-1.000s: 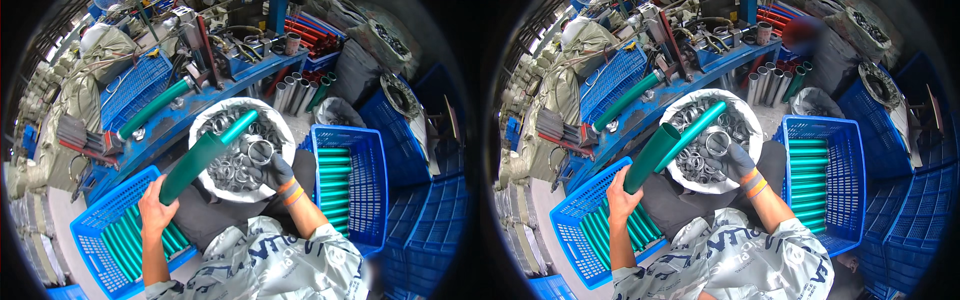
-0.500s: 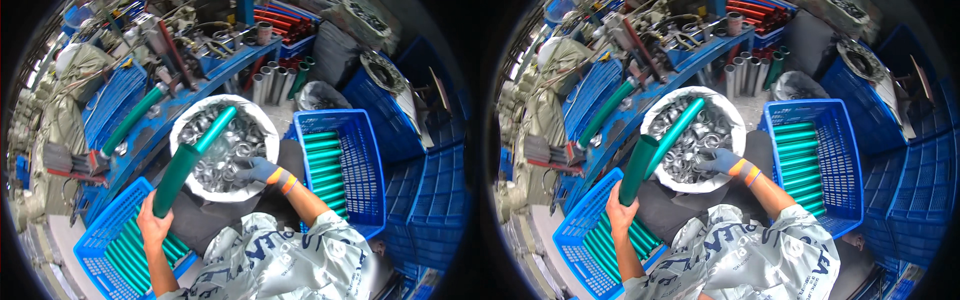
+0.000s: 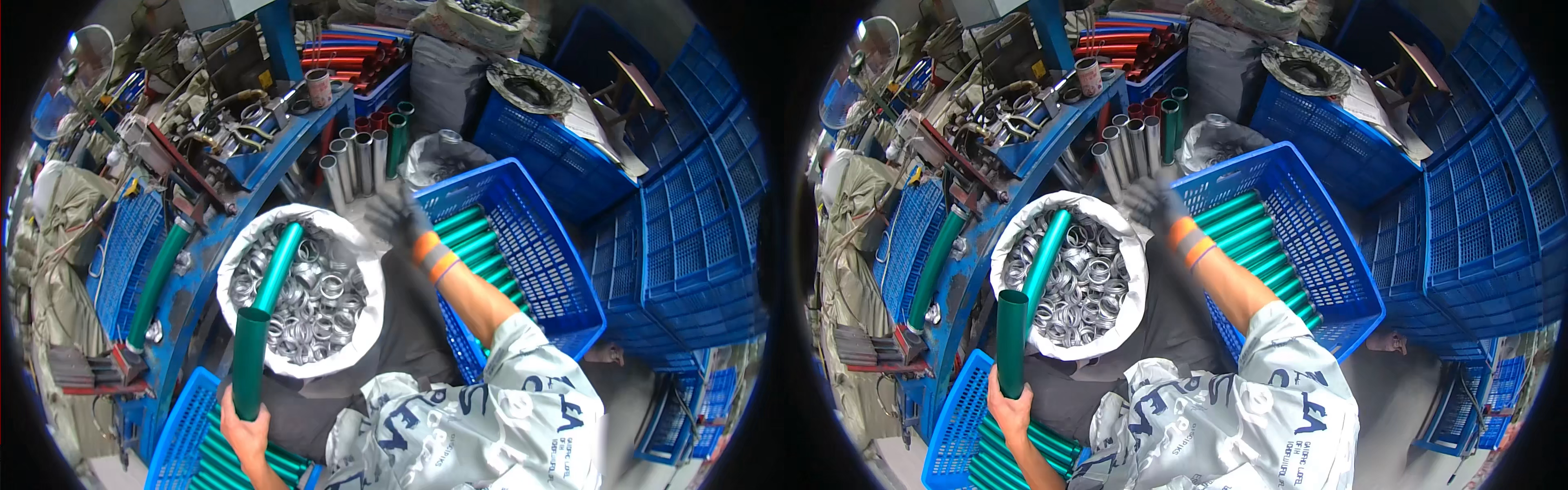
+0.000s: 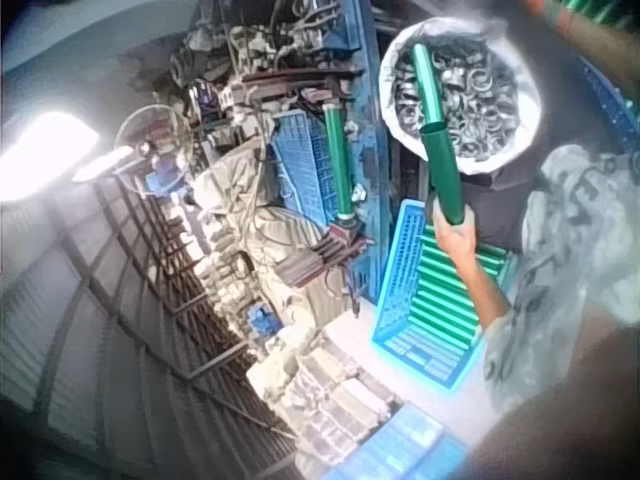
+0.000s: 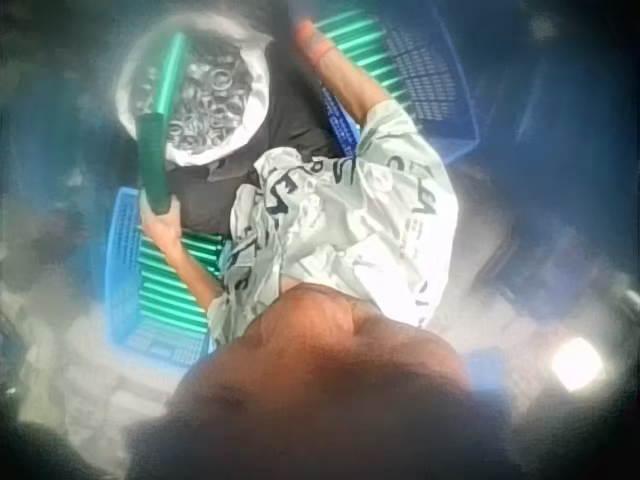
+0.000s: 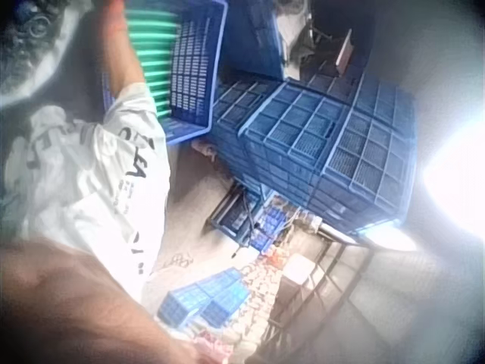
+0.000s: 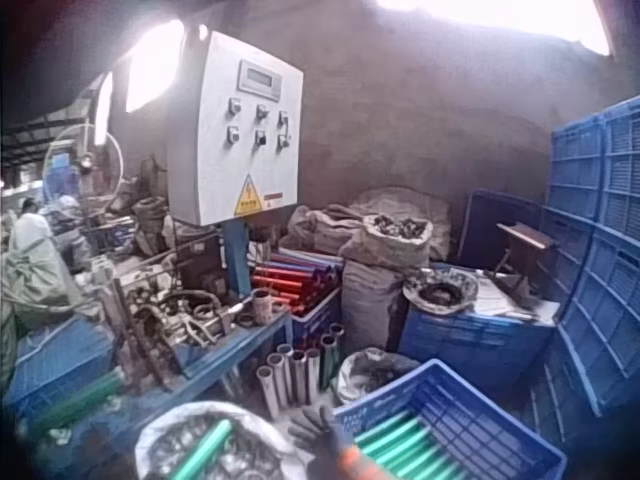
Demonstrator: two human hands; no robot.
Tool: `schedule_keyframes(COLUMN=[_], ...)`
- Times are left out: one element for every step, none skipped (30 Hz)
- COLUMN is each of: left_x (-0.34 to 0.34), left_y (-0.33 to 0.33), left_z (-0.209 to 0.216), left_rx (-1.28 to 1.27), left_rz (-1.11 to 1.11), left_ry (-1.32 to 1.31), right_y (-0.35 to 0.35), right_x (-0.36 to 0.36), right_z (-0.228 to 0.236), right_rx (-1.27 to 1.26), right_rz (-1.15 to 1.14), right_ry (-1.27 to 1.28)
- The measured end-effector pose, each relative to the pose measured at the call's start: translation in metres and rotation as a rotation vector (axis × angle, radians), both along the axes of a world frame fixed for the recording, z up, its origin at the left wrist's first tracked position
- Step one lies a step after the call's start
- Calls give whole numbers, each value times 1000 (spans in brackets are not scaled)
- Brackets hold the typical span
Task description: The recorder is assembling metal rings onto green cylindrical tubes and organizing them into blue plastic crates in an industrial setting.
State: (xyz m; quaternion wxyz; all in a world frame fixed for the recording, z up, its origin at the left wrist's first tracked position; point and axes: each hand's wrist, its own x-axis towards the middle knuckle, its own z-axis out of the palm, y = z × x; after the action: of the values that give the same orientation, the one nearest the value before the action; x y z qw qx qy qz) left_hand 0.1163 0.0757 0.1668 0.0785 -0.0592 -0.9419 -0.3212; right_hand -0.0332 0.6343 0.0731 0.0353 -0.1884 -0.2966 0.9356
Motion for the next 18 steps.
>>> schedule_keyframes(left_x=[8,7,8,1,-5,-7,-3,3,5,8,13,18,20,23,28,30,29,29], left_y=[-4,0,1,5,3,-1,-8,-11,-16,-22,-26,-29,-30,-31,-35,-39,-41,-44], left_z=[4,0,0,-3,-6,-6,-4,-4,-2,-1,-2,-5,-5,-4,-4,-3,-3,-3], left_rx=[1,20,13,-4,-30,-20,-13,-19,-25,-29,-31,-2,29,47,47,38,28,9], left_rz=[20,36,28,47,37,31,36,75,89,103,129,144,153,167,187,171,148,150], left_ry=[-19,-34,-29,-67,-78,-70,-63,-74,-95,-115,-118,-129,-137,-148,-144,-148,-151,-145], right_y=[-33,-52,-71,-79,-86,-96,-118,-135,-150,-164,-175,-187,-194,-200,-203,-204,-202,-200], right_x=[2,13,17,20,18,20,20,21,23,33,30,27,24,19,15,9,3,-3], right_z=[-4,-4,9,2,-5,-19,-22,-22,-27,-37,-43,-50,-59,-67,-82,-96,-106,-115], right_rx=[100,263,352,422,501,610,831,937,1043,1528,1522,1882,2246,2243,2258,2271,2284,2301], right_rz=[123,208,264,301,333,364,442,581,707,468,490,496,476,482,474,460,442,495], right_ry=[-44,-85,-149,-143,-131,-29,-39,-11,20,251,269,249,221,241,212,178,136,46])
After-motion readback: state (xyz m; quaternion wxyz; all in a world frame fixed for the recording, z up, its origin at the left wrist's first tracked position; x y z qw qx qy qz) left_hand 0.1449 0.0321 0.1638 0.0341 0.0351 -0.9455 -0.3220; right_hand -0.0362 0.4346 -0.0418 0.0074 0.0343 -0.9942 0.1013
